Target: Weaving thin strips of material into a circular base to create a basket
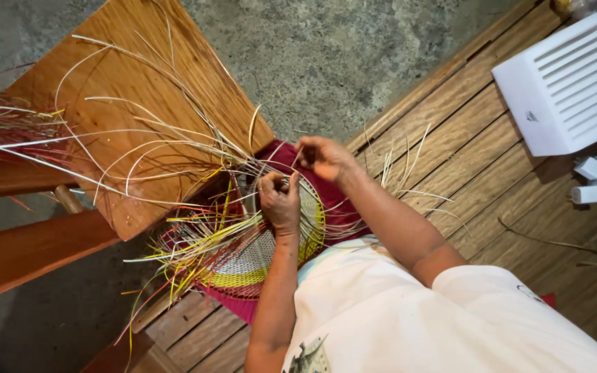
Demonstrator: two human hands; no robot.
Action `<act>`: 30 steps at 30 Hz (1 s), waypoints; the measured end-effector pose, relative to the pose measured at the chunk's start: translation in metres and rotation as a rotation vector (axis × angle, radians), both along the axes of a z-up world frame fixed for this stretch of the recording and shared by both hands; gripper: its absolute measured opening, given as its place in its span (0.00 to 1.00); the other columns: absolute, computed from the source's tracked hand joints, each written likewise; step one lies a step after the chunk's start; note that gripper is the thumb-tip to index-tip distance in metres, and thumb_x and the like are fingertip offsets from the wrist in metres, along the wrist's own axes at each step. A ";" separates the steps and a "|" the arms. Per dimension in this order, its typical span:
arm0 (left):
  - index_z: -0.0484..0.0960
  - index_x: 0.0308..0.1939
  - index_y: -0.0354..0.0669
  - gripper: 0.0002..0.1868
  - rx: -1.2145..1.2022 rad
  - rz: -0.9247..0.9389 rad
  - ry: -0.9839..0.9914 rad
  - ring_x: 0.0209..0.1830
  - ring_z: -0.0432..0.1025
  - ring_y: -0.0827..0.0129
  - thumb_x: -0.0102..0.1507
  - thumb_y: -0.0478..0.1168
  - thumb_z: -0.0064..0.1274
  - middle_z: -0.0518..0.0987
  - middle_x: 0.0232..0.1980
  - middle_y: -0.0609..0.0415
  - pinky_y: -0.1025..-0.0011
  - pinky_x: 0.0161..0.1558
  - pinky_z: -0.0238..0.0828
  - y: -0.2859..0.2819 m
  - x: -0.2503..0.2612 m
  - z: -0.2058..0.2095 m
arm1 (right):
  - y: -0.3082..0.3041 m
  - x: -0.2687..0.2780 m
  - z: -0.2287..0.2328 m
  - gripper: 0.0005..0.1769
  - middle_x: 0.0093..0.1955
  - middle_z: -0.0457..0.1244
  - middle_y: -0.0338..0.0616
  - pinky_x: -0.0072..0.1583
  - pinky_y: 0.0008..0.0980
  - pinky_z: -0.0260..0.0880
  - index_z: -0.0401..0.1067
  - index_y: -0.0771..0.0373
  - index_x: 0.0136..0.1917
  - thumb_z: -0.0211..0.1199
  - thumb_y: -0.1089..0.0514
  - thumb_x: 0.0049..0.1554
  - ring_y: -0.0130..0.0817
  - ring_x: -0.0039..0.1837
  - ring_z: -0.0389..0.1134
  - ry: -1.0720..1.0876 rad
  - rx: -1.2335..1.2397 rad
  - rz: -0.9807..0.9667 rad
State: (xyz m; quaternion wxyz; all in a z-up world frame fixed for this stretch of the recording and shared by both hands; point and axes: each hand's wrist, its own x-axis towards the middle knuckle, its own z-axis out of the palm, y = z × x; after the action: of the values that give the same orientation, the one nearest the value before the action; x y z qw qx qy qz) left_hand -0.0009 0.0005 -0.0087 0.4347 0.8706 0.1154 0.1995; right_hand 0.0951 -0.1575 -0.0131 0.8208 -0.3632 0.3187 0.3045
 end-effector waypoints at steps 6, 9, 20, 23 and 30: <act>0.81 0.38 0.56 0.14 -0.009 -0.044 0.041 0.32 0.74 0.65 0.57 0.50 0.70 0.75 0.38 0.63 0.68 0.40 0.75 0.000 -0.002 0.003 | -0.038 0.036 0.012 0.05 0.50 0.74 0.46 0.50 0.37 0.78 0.80 0.58 0.44 0.70 0.57 0.55 0.41 0.50 0.77 -0.093 0.149 -0.349; 0.84 0.38 0.55 0.11 -0.068 -0.073 0.060 0.32 0.75 0.64 0.58 0.48 0.70 0.75 0.38 0.60 0.70 0.39 0.74 -0.002 0.000 0.013 | -0.031 0.041 0.051 0.04 0.45 0.74 0.41 0.48 0.29 0.78 0.78 0.50 0.46 0.70 0.59 0.57 0.34 0.47 0.77 -0.313 -0.081 -0.356; 0.86 0.38 0.49 0.05 -0.079 -0.060 0.134 0.38 0.77 0.57 0.63 0.43 0.61 0.76 0.38 0.53 0.65 0.44 0.76 0.009 0.009 -0.013 | 0.051 -0.038 0.118 0.12 0.43 0.71 0.60 0.49 0.45 0.76 0.77 0.64 0.54 0.64 0.55 0.61 0.55 0.48 0.75 -1.136 -0.802 0.606; 0.86 0.38 0.48 0.04 -0.095 -0.061 0.149 0.41 0.78 0.56 0.64 0.41 0.59 0.77 0.39 0.51 0.63 0.47 0.76 0.011 0.007 -0.012 | 0.035 -0.023 0.046 0.16 0.45 0.72 0.52 0.53 0.47 0.74 0.77 0.56 0.54 0.56 0.45 0.65 0.53 0.51 0.74 -0.904 -1.041 0.743; 0.88 0.39 0.50 0.07 -0.161 0.007 0.215 0.42 0.80 0.52 0.59 0.44 0.65 0.83 0.37 0.49 0.61 0.47 0.76 0.019 0.011 -0.019 | 0.023 -0.012 0.028 0.19 0.40 0.72 0.47 0.48 0.43 0.71 0.83 0.55 0.43 0.64 0.40 0.54 0.46 0.47 0.74 -0.604 -0.933 0.770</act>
State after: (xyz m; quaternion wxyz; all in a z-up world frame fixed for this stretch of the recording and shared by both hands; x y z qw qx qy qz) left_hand 0.0103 0.0197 -0.0275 0.4877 0.8488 0.1799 0.0966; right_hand 0.0835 -0.1347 0.0152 0.4641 -0.8364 0.0212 0.2909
